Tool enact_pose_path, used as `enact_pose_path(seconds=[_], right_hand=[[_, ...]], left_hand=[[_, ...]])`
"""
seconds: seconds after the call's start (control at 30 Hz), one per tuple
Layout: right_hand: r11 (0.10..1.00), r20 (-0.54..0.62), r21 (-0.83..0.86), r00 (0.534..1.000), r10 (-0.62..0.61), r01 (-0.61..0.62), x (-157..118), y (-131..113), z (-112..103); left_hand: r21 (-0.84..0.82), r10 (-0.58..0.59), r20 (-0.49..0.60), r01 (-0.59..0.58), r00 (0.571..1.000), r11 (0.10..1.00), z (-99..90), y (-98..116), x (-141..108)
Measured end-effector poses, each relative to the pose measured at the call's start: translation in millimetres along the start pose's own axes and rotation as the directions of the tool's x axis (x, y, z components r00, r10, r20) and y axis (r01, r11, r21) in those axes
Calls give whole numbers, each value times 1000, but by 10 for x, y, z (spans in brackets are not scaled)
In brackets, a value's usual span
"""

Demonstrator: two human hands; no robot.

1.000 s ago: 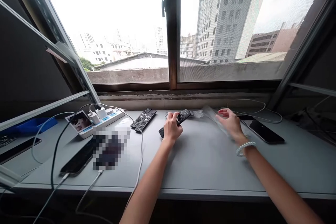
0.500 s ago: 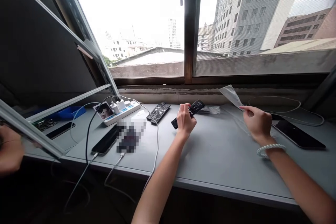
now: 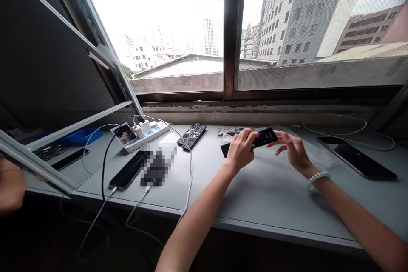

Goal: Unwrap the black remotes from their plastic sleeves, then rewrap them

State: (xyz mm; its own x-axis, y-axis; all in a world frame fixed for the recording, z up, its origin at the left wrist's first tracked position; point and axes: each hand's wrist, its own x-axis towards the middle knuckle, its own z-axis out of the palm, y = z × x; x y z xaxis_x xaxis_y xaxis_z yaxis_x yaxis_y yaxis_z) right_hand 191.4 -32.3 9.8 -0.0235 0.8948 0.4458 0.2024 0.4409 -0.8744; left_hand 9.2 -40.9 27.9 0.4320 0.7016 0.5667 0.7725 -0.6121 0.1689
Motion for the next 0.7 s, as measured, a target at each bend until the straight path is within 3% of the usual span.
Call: enact_pose_path(seconds=[0.13,0.33,0.43,0.53,0.63,0.7], right_hand=[[993,92,57,991,93,-99,4,-127,-1],[984,96,119,988,123,-134,32,-216,28],[978,-12,141,988,156,-153,64,-225,-26],[973,-230,131,949,215,-189,107,-186,-119],[965,-385,151,886,258,-215,149,-107,-216],[963,-399,171,878,263,-211,168,-59,-254]], left_hand=[[62,227,141,-237,964,969,79,42,-4],[112,249,60,-254,967,961,81,53,18],[170,179,-19,-173,984,970,67,85,21],[166,106,-69,-93,992,982,69,111,19],[80,167,41,-170,985,982,112,105,13],[18,217,143,-222,966,975,171,88,1]])
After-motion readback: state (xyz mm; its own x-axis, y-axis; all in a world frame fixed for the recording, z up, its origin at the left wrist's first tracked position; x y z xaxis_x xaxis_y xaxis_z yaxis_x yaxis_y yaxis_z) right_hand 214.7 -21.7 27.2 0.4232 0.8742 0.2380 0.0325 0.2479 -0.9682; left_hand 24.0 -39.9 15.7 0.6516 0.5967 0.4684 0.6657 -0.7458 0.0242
